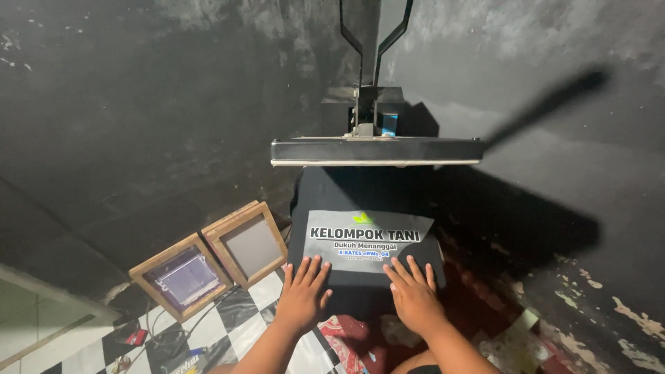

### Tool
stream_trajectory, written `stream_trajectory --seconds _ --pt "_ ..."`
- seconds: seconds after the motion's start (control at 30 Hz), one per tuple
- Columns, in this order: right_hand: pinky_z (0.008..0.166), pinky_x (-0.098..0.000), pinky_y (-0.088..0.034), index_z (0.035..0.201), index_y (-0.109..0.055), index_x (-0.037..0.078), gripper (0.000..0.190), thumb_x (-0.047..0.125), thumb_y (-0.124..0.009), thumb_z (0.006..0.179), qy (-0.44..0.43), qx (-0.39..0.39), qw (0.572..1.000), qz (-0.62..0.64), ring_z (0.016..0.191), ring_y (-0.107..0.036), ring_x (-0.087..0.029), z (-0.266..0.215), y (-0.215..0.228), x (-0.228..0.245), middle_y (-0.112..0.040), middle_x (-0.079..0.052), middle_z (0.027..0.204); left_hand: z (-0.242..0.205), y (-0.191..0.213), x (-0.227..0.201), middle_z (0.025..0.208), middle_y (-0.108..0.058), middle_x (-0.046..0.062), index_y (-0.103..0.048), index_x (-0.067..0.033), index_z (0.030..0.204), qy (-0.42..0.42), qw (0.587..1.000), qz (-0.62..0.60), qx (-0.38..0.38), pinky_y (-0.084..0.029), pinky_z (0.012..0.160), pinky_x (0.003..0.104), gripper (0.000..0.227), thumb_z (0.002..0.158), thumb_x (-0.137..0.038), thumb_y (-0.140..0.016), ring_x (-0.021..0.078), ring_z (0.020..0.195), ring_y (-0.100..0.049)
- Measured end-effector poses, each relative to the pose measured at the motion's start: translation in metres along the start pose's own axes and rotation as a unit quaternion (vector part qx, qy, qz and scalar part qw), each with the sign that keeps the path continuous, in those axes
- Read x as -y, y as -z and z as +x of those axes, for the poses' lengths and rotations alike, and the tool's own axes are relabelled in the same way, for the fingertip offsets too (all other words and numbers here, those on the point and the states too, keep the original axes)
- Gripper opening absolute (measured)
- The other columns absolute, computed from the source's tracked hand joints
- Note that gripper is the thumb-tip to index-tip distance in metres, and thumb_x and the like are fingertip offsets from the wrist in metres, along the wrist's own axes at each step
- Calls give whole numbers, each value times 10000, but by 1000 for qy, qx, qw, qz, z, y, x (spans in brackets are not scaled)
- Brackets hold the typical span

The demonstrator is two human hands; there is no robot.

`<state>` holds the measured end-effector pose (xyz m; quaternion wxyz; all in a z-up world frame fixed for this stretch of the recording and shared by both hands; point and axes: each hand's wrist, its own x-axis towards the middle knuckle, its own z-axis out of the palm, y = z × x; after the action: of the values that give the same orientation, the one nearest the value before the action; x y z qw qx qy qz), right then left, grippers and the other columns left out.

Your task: The person operates a heat press machine to apply a design onto a black t-shirt. They repeatedly lower the heated press onto the shirt, hold it for a few seconds, and then lift it to reveal the printed text and logo.

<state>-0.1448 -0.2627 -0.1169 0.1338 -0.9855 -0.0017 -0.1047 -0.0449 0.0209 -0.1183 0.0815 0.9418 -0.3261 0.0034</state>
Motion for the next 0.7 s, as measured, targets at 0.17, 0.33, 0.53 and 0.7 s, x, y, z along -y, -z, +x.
stream_trajectory --seconds 0.17,0.33,0.53,0.7 --pt "1214 -633 -97 1495 -514 290 497 247 -429 1008 19 -38 999 -15 1529 -279 -302 -1 -10 -6 -440 51 1608 -2 19 -7 1710 -180 77 -226 -216 1636 14 999 -7 43 -4 1240 613 672 1057 -479 -443 334 1583 -90" --pt "1224 -619 -70 1515 -481 289 504 253 -401 1018 -1 7 1000 -6 1544 -235 -292 -1 1 1 -394 53 1632 -5 38 -16 1732 -103 60 -163 -234 1649 38 994 -18 101 40 1256 598 704 1059 -443 -486 319 1602 -17" --pt "1236 -604 -32 1537 -436 304 508 273 -365 1035 -15 38 999 6 1562 -185 -272 0 7 2 -346 74 1655 -5 25 -11 1717 -153 77 -203 -218 1640 22 998 -15 57 15 1245 608 714 1034 -437 -509 345 1587 -62" --pt "1233 -598 -55 1531 -442 318 518 283 -356 1021 -18 34 999 -2 1559 -199 -269 1 4 1 -354 75 1652 -6 46 -21 1731 -99 63 -169 -236 1646 41 994 -13 97 47 1257 594 716 1050 -456 -500 324 1600 -16"
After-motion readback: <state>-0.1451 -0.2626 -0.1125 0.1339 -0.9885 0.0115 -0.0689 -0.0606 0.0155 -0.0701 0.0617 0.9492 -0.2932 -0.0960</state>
